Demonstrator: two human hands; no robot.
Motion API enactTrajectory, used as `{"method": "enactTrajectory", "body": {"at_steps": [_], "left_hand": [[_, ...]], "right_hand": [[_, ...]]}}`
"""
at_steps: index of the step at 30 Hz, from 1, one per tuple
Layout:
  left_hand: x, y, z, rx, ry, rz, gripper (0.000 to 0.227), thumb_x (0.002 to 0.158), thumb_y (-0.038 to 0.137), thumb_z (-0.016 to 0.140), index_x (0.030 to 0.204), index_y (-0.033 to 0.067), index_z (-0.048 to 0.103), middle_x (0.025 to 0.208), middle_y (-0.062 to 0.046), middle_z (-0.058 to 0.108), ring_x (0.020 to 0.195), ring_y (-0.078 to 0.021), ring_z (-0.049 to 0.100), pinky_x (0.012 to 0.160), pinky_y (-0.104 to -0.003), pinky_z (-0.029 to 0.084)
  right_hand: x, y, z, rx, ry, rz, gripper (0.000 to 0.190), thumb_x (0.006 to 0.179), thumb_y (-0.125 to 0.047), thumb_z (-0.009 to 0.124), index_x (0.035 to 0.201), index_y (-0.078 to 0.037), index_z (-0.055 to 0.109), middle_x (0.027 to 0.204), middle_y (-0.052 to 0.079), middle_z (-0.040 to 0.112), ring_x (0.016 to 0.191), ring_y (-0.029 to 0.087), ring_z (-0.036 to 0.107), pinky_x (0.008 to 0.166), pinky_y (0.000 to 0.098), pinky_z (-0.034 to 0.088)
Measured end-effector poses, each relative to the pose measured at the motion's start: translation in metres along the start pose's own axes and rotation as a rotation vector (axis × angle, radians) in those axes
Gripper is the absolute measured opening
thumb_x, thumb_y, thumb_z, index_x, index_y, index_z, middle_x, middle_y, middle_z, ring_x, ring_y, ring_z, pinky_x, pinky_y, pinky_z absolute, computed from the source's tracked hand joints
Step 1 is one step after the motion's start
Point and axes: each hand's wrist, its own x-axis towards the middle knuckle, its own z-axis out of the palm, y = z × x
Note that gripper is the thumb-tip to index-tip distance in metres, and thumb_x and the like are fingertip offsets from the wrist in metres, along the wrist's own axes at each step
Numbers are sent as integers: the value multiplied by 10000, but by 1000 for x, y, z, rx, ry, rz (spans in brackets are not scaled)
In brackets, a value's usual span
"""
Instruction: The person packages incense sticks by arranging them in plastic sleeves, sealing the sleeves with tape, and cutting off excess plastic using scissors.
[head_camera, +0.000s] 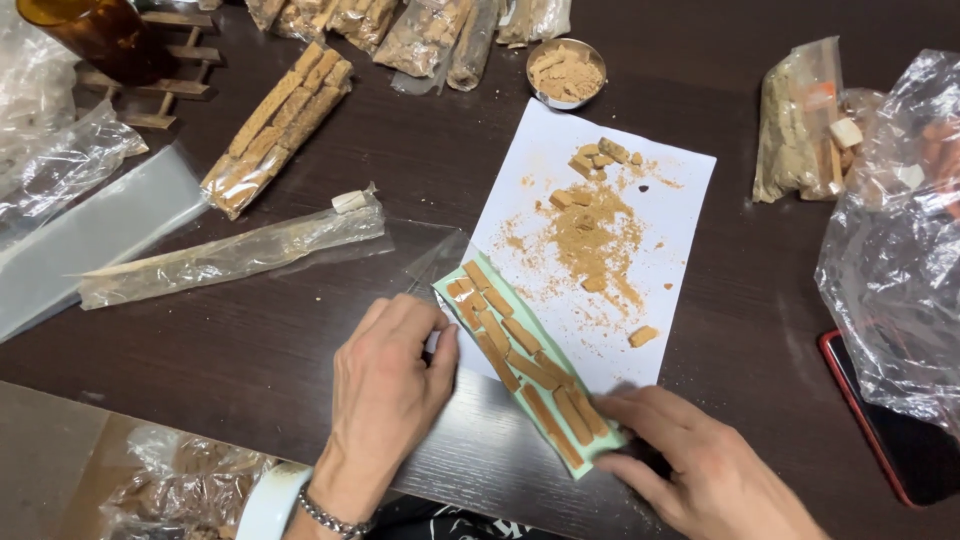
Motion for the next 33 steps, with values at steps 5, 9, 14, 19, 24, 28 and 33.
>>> {"method": "enactTrajectory", "body": {"at_steps": [5,9,14,19,24,28,33], "left_hand": [[-2,0,-12,-36,33,-37,119,959,223,670,988,109,655,899,-34,693,762,-218,589,601,-391,499],[-9,8,-13,-161,-35,-97,293,981,323,611,1122,77,686,950,-84,732,763,-187,643,636,-373,552],[-10,14,-16,-200,-27,-139,207,956,273,618,1074,119,691,1004,-32,755,917,-215,650,694,-399,524],[-8,1,-18,-182,-39,-130,181,948,219,592,1057,127,703,1022,-17,774,961,-214,666,702,-419,540],[-2,-14,-23,-121,-8,-39,149,966,214,634,1025,99,709,902,-9,693,821,-220,605,616,-401,511],[12,-10,-30,-147,-99,-228,201,967,290,593,962,150,738,831,-23,710,713,-258,662,618,-441,497],[41,-2,-45,-254,-350,-648,293,993,403,603,894,185,774,504,26,586,512,-162,540,616,-357,429]], "right_hand": [[27,-5,-46,54,-373,337,603,802,-588,770,1343,-335,688,1088,-111,870,935,42,877,870,246,629],[37,-7,-49,84,-434,221,684,835,-484,798,1451,-278,583,1368,-79,783,1012,116,857,896,319,627],[29,-9,-19,154,-428,-82,607,968,-477,670,1406,-69,572,1439,166,628,1281,308,657,1029,417,508],[41,-41,-13,215,-481,-139,463,1001,-297,691,1391,-94,548,1310,111,621,1131,285,696,942,379,536],[66,-47,-25,101,-507,317,552,954,-556,548,1435,-291,603,1254,-63,842,1044,127,873,865,353,690],[116,-34,-17,32,-268,335,319,955,-413,624,1188,-235,753,623,-52,703,531,102,608,542,326,472],[158,-37,-9,-16,-248,186,309,974,-271,631,1237,-118,683,668,9,770,593,204,742,575,358,529]]}}
